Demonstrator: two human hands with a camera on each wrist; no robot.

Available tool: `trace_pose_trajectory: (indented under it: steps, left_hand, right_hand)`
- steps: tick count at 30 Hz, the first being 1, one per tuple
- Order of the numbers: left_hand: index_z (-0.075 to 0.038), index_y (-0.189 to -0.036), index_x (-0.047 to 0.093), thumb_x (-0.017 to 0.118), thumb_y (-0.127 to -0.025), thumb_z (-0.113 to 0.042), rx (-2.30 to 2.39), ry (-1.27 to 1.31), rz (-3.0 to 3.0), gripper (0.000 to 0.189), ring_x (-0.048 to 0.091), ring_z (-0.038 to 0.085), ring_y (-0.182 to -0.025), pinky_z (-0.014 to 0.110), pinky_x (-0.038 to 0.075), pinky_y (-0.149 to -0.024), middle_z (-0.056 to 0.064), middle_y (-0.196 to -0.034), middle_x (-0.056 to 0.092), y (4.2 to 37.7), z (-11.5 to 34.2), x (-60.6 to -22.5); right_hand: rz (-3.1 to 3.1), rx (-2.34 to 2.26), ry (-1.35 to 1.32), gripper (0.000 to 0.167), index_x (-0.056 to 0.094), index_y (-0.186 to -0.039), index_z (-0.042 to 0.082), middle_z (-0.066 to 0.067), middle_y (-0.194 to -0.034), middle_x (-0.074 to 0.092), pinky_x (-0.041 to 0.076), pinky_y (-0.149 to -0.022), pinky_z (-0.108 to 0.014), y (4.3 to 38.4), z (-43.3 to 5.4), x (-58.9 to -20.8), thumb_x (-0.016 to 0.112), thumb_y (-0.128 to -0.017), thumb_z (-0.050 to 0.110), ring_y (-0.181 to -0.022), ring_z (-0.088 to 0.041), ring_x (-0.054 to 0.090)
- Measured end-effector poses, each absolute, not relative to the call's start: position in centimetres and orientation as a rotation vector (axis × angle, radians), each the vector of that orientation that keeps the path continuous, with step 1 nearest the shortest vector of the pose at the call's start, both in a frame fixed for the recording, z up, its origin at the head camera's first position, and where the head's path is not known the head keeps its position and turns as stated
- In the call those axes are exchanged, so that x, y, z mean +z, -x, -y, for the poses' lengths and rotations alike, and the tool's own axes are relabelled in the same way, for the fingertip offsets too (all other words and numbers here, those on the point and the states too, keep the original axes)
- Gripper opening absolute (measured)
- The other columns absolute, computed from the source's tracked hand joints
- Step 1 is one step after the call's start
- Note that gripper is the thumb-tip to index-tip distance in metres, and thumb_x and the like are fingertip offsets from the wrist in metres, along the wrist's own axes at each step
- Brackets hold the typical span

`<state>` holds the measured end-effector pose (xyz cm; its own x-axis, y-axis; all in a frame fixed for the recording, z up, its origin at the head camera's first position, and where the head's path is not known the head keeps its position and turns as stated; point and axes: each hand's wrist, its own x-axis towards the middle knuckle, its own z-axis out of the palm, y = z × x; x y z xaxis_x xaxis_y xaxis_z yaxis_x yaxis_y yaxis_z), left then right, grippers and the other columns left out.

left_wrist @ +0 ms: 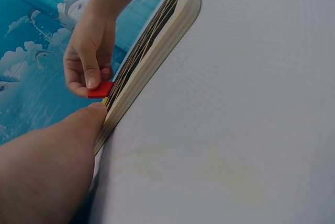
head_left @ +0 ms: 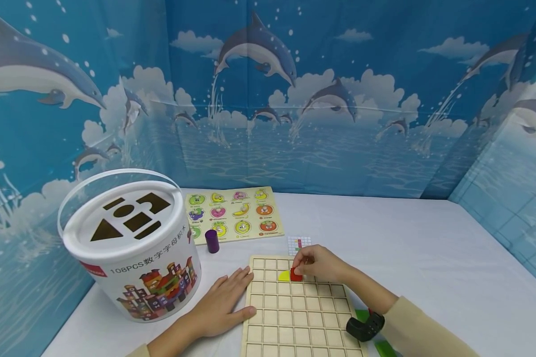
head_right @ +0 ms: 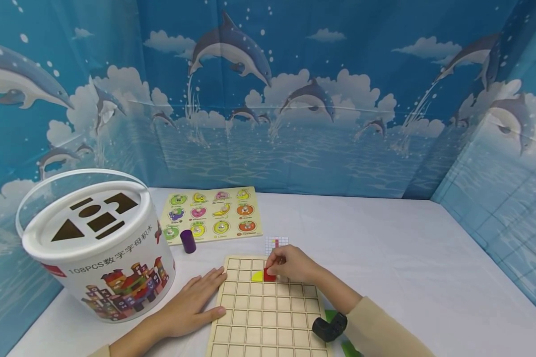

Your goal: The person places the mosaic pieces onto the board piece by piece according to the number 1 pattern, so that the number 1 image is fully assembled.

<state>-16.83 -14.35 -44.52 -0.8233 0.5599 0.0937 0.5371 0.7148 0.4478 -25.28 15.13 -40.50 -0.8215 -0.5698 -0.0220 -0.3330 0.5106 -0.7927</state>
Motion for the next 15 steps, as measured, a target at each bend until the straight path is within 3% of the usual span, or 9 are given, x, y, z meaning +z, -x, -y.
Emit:
trace_pose_trajectory:
  steps: [15]
  left_hand:
    - [-0.009,-0.154,0.028,0.041,-0.098,-0.060,0.713,-0.914,-2.866,0.077,0.020,0.028,-0.146,0.055,0.015,-0.116,0.009,-0.160,0.022,16.86,14.31,-44.51]
  right_hand:
    - [-2.483,-1.173,0.789,0.005,0.068,-0.089,0.007,0.002,-0.079,0.063,0.045,-0.058,-0.025,25.40,-15.37,-41.19,0.069,-0.091,0.011,-0.067,-0.013,0.052]
